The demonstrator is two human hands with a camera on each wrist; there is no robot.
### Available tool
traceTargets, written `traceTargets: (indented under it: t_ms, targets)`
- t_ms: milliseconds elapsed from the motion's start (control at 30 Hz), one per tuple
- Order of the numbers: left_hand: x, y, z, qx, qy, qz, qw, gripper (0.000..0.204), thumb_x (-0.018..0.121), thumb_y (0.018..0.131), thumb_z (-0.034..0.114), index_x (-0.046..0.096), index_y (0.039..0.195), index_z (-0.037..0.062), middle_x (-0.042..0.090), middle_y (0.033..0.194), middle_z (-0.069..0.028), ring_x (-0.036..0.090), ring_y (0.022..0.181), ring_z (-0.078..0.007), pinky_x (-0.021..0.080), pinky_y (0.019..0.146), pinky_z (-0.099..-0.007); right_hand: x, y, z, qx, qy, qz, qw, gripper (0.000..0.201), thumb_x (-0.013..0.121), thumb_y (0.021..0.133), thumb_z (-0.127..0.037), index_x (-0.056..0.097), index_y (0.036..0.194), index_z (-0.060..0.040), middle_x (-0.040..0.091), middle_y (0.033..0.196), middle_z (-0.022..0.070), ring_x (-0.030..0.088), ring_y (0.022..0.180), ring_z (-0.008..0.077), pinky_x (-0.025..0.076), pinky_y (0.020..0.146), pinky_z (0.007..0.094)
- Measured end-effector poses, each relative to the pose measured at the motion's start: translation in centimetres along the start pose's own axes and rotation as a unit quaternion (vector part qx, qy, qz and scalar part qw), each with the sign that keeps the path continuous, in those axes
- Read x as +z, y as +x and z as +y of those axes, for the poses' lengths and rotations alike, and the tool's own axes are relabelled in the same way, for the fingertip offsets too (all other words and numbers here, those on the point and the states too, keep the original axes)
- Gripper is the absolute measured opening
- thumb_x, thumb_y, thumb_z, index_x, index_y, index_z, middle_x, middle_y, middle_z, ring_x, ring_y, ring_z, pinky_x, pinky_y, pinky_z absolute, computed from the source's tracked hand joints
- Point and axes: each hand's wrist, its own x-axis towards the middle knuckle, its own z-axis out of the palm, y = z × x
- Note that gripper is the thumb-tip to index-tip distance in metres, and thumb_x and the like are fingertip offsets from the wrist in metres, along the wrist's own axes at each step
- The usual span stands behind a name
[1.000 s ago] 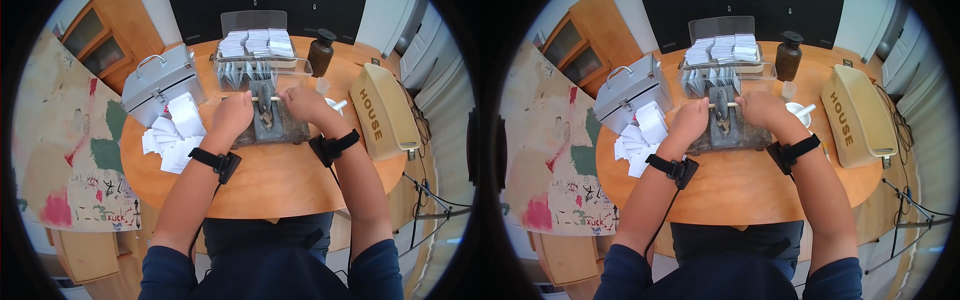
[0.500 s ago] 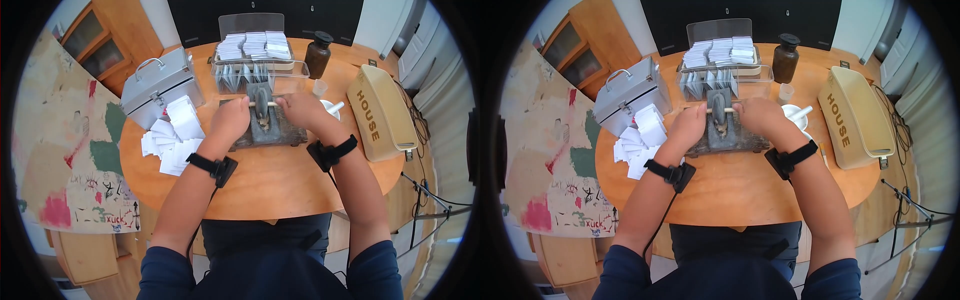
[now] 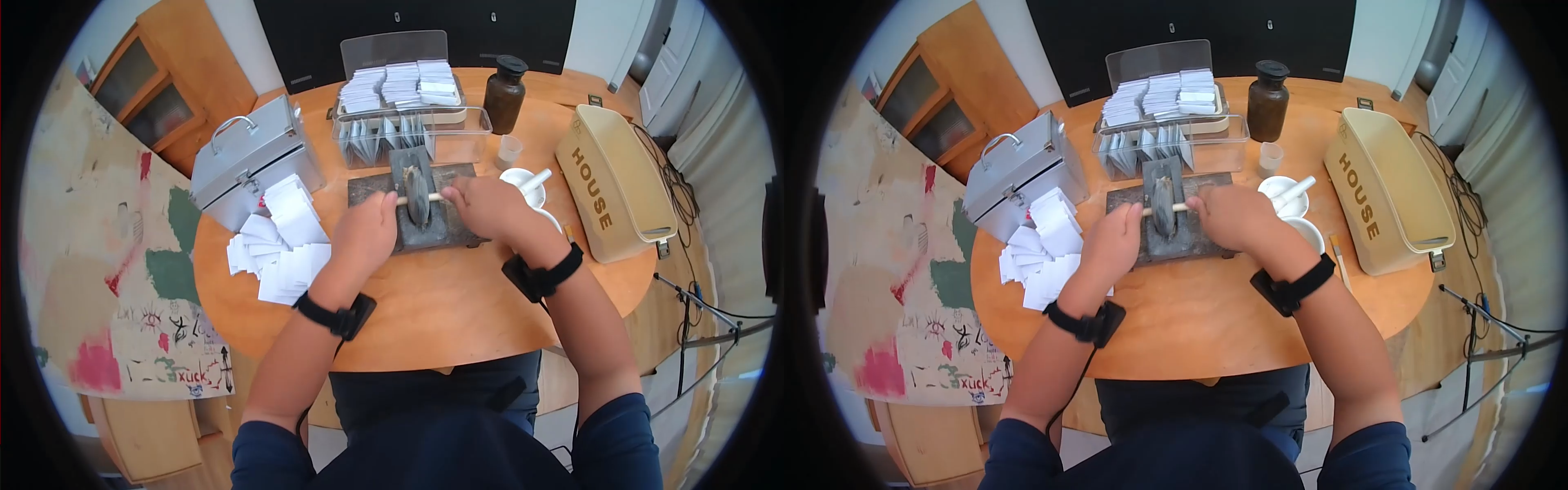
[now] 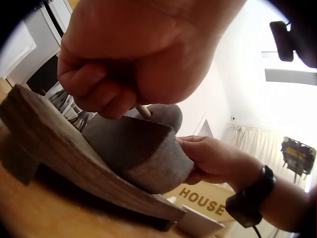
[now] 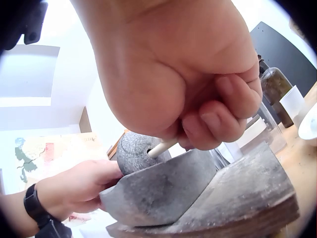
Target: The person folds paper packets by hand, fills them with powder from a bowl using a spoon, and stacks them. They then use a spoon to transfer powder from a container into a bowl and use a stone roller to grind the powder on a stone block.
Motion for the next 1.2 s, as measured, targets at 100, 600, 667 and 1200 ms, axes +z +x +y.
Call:
traceTargets:
  t_ms: [100,600,667,1200]
  targets:
    - [0.9,0.9,-0.7,-0.013,-0.005,0.001,1.000,0.045,0.036,0.102,0.037,0.061,0.090,0.0014,0.064,0.088,-0.0256,0.061,0.088,-0.0457,0.047,0.076,-0.0516,0.5,0.4,0.2,0.013,0.002,-0.001,1.000,0.044,0.041,0.101,-0.037,0.069,0.091,-0.0055,0.069,0.093,0.0185,0.065,0.090,0.0388,0.050,0.077,0.0487]
    - [1.5,3.6,-2.7,-0.010,-0.010,-0.020,1.000,0.048,0.033,0.103,0.036,0.061,0.096,-0.0018,0.064,0.093,-0.0275,0.060,0.094,-0.0457,0.046,0.081,-0.0482,-0.4,1.6,-0.3,0.003,0.018,0.018,1.000,0.045,0.042,0.101,-0.038,0.071,0.093,-0.0037,0.070,0.092,0.0183,0.067,0.087,0.0378,0.052,0.075,0.0481]
    - [2.0,3.8,-3.9,-0.003,-0.036,-0.020,0.999,0.048,0.033,0.103,0.035,0.062,0.098,-0.0025,0.064,0.092,-0.0282,0.061,0.093,-0.0452,0.046,0.080,-0.0480,-0.8,1.4,-0.5,0.006,-0.002,0.001,1.000,0.046,0.042,0.101,-0.038,0.071,0.094,-0.0031,0.070,0.093,0.0186,0.067,0.089,0.0377,0.052,0.076,0.0479]
    - [2.4,2.5,-4.8,0.016,-0.087,-0.008,0.996,0.045,0.037,0.104,0.038,0.053,0.078,0.0046,0.047,0.064,0.0007,0.047,0.058,-0.0121,0.038,0.055,-0.0303,-0.7,0.0,-0.5,0.005,0.019,-0.023,1.000,0.047,0.038,0.102,-0.039,0.070,0.102,-0.0039,0.069,0.100,0.0195,0.066,0.097,0.0379,0.051,0.084,0.0472]
